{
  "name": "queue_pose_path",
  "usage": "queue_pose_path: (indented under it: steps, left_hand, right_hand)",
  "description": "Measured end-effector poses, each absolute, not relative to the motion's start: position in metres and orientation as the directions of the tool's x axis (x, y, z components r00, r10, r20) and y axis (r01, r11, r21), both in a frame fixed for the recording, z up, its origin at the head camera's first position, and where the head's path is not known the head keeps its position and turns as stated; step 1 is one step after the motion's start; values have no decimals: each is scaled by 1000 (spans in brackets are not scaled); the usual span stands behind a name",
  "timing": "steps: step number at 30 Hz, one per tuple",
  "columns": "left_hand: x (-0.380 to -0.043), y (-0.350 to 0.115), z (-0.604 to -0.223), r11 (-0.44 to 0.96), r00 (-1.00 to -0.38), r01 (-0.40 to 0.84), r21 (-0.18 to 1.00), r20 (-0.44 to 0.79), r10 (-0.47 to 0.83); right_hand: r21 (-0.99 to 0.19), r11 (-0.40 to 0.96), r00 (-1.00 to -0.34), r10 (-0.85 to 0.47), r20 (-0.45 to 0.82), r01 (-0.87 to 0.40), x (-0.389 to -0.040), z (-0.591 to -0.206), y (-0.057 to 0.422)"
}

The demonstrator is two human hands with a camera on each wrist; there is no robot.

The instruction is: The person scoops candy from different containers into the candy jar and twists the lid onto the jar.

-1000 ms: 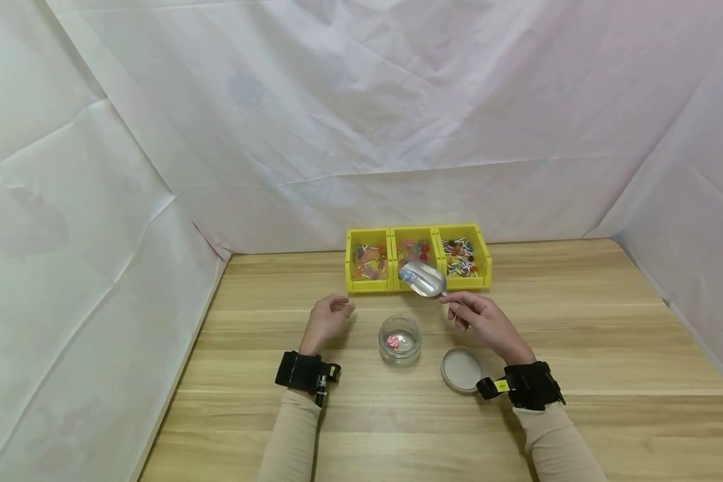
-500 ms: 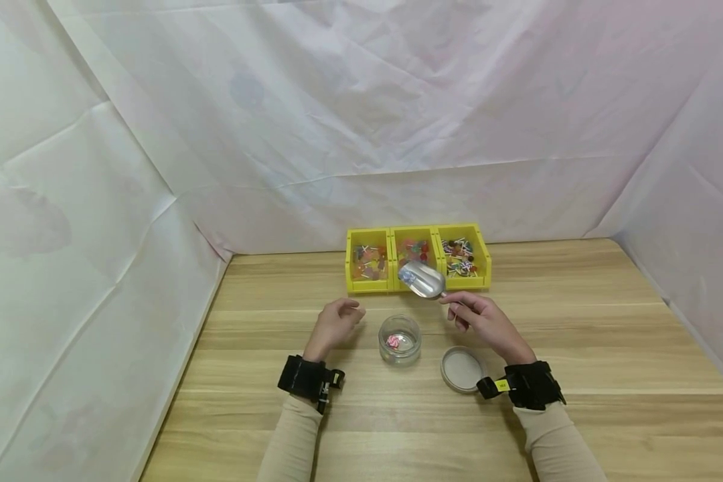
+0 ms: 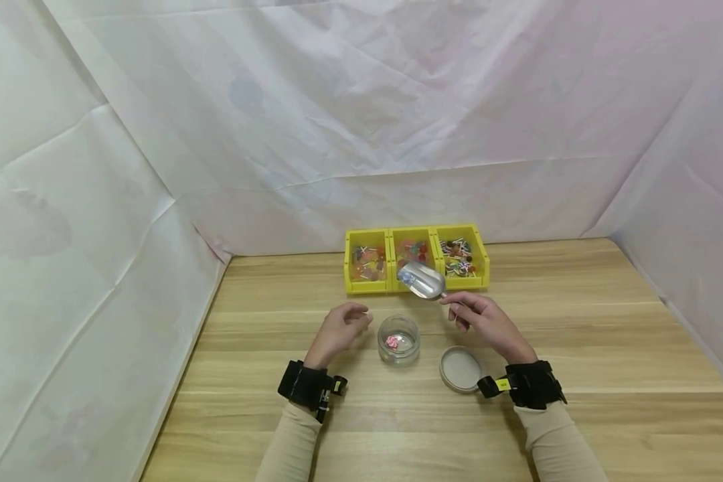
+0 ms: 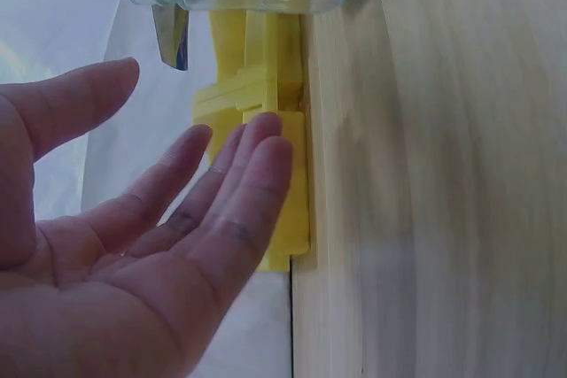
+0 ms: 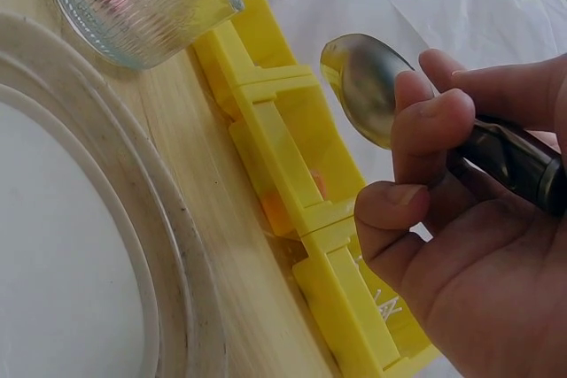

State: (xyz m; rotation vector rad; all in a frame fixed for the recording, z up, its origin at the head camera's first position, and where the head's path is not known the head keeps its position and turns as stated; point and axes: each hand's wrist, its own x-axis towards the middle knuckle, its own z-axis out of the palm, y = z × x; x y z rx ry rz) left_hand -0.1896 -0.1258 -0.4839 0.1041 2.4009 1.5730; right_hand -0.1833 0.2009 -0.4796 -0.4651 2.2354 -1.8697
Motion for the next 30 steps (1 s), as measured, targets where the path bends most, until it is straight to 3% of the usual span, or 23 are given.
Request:
queue_pose_path:
  steps: [12, 30]
  left_hand:
    - [-190, -126, -483, 370, -934, -32, 928, -159, 319]
    - [-188, -123, -482, 340, -865, -50, 939, -211, 456]
  right_hand:
    - [-983, 143, -932, -359, 52, -110, -184, -478, 201]
    - [-981, 165, -928, -371, 38, -106, -183, -473, 205]
